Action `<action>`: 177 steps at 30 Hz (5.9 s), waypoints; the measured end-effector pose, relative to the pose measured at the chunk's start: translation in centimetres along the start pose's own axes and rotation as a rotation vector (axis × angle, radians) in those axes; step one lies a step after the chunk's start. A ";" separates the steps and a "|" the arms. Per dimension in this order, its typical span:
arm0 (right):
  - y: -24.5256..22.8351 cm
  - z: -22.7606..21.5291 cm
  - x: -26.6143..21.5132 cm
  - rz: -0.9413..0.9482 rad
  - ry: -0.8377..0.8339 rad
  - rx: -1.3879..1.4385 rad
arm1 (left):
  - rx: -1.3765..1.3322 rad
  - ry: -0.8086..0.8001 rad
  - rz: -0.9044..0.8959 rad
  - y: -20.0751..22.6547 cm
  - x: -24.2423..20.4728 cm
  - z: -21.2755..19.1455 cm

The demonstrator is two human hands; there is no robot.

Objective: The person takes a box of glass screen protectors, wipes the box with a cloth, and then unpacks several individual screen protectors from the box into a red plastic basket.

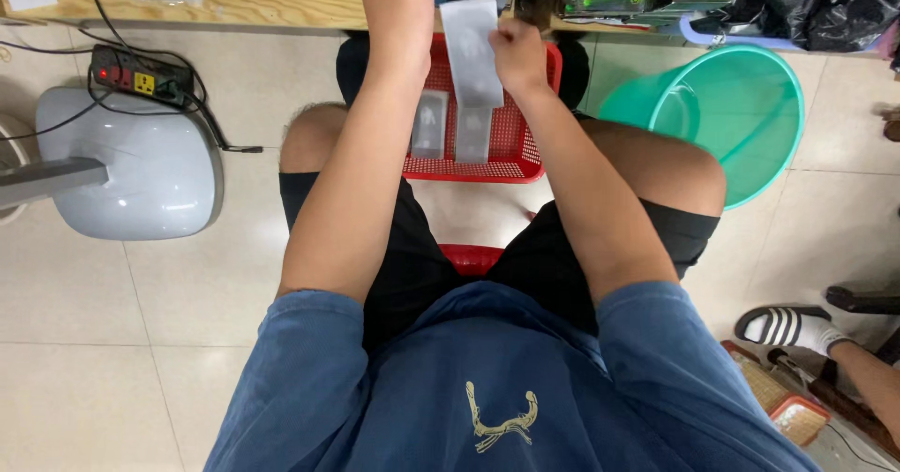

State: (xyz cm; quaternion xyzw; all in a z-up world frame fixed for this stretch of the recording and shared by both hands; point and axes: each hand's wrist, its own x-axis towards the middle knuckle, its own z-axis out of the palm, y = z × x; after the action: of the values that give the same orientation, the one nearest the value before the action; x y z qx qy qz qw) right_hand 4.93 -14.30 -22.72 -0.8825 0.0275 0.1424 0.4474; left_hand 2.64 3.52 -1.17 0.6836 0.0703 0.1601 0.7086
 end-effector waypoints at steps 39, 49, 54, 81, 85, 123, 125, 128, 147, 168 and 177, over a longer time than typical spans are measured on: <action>11.3 17.6 -1.2 -0.042 -0.631 -0.604 | 0.824 -0.854 0.203 4.7 -16.5 2.7; 12.4 19.6 0.0 0.067 -0.667 -0.641 | 0.906 -0.869 0.152 5.1 -15.9 2.5; 13.4 20.6 0.9 0.097 -0.637 -0.600 | 0.895 -0.848 0.145 4.8 -16.1 2.7; 15.9 18.7 -3.6 0.010 -0.273 -0.197 | 0.782 -1.159 0.052 2.2 -14.5 2.6; 17.4 20.0 -3.8 -0.140 -0.125 -0.247 | 0.711 -1.188 -0.034 1.8 -14.7 2.9; -17.9 -15.4 -5.1 -0.334 0.126 0.593 | 0.402 -0.551 -0.599 3.5 -1.6 1.1; -17.5 -15.7 -4.7 -0.398 0.052 0.562 | 0.429 -0.576 -0.619 3.2 -1.3 1.2; -17.0 -16.5 -4.4 -0.440 0.025 0.502 | 0.332 -0.609 -0.747 4.5 -1.4 1.5; -15.7 -18.3 -4.4 -0.354 -0.099 0.428 | 0.263 -0.556 -0.627 2.0 -1.9 2.5; -16.3 -19.0 -4.5 -0.291 -0.253 0.554 | 0.257 -0.539 -0.570 2.9 -2.4 1.8; -14.5 -19.0 -2.9 -0.378 0.050 0.562 | 0.254 -0.706 -0.618 2.6 -2.4 2.2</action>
State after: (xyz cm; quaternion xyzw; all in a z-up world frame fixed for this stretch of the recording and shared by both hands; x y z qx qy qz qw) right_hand 9.00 -20.95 0.05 -0.7173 -0.0875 0.0223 0.6909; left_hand 0.72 0.71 1.21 0.7244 0.0443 -0.3092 0.6146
